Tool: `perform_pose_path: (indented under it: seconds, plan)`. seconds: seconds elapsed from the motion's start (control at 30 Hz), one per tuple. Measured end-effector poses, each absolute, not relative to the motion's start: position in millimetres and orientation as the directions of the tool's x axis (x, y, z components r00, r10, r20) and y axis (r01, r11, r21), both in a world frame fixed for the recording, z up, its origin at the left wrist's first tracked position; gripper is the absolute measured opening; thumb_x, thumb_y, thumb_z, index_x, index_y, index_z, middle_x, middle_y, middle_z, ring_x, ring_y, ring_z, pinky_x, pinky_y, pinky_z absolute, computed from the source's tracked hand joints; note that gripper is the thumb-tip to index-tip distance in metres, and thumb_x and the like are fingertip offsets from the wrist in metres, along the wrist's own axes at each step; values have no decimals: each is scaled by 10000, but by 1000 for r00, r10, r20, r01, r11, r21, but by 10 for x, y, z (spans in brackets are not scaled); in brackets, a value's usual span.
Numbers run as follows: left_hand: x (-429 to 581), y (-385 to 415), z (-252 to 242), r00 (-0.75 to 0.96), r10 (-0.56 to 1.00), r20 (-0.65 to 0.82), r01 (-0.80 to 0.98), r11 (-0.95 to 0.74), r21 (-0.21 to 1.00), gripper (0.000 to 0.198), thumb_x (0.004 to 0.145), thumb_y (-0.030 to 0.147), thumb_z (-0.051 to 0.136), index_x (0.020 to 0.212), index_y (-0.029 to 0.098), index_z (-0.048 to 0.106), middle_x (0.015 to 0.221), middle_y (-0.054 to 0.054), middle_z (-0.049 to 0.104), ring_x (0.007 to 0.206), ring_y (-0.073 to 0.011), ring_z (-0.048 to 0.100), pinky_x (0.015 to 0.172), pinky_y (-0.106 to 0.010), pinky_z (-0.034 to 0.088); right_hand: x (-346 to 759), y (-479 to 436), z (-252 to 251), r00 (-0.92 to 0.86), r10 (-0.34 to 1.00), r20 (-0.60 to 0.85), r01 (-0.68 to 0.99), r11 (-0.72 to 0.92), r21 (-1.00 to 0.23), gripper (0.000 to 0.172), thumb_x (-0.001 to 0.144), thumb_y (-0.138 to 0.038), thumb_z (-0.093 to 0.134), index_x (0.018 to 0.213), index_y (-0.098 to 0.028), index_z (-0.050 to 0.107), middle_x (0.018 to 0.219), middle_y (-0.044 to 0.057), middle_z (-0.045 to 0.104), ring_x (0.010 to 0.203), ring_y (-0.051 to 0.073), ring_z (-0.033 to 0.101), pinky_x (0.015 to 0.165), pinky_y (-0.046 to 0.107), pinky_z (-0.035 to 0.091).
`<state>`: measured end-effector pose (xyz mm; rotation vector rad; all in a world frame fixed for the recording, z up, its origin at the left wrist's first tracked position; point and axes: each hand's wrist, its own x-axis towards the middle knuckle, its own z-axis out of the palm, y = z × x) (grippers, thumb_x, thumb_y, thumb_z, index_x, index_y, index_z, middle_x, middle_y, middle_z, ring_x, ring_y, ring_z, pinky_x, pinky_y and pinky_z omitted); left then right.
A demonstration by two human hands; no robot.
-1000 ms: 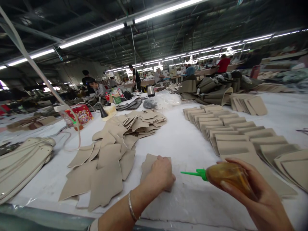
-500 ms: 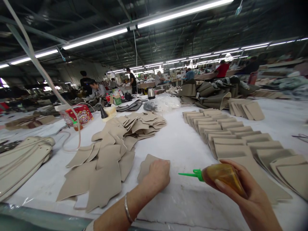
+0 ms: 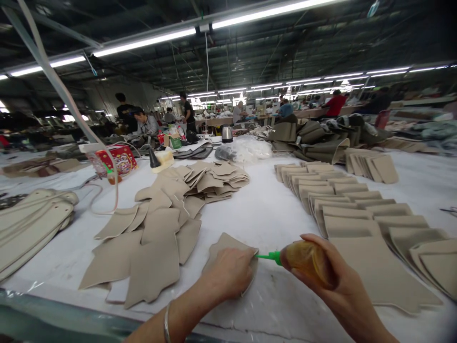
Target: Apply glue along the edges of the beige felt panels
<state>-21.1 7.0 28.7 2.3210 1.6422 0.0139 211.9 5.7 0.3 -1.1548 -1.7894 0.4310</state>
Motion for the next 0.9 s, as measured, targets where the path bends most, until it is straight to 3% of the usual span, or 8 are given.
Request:
perform_pose_path:
  seconds: [0.2, 0.33, 0.6, 0.9]
  plan:
    - [-180, 45, 288, 341, 928, -148, 921, -299, 251, 426, 786, 156, 372, 1138, 228, 601, 920, -87, 711, 851, -274, 669, 716, -366, 500, 2086, 86, -12, -187, 806, 561, 573, 553, -604, 451, 849, -459, 664, 1236, -312, 483, 1167, 18, 594, 1001, 234, 599, 853, 291, 486]
    - [-166, 47, 236, 336, 932, -134, 925, -299, 235, 362, 788, 171, 377, 1068, 217, 601, 887, -89, 699, 829, -268, 664, 698, -351, 491, 2111, 58, -37, -199, 803, 562, 602, 552, -577, 451, 854, -451, 657, 1241, -301, 481, 1155, 26, 595, 973, 234, 607, 813, 287, 495]
    - [-192, 37, 182, 344, 932, -113, 920, -310, 238, 289, 811, 200, 375, 992, 228, 599, 830, -72, 682, 791, -252, 655, 680, -327, 477, 2137, 49, -71, -138, 830, 540, 597, 505, -624, 446, 864, -456, 651, 1244, -297, 480, 1157, 15, 592, 980, 225, 597, 828, 286, 461]
    - [-182, 20, 192, 340, 930, -139, 919, -296, 261, 275, 839, 209, 367, 1010, 225, 583, 908, -73, 680, 863, -252, 646, 757, -348, 482, 2156, 73, -74, -66, 852, 519, 556, 463, -690, 431, 851, -498, 656, 1200, -296, 504, 1089, 3, 585, 914, 210, 589, 771, 267, 461]
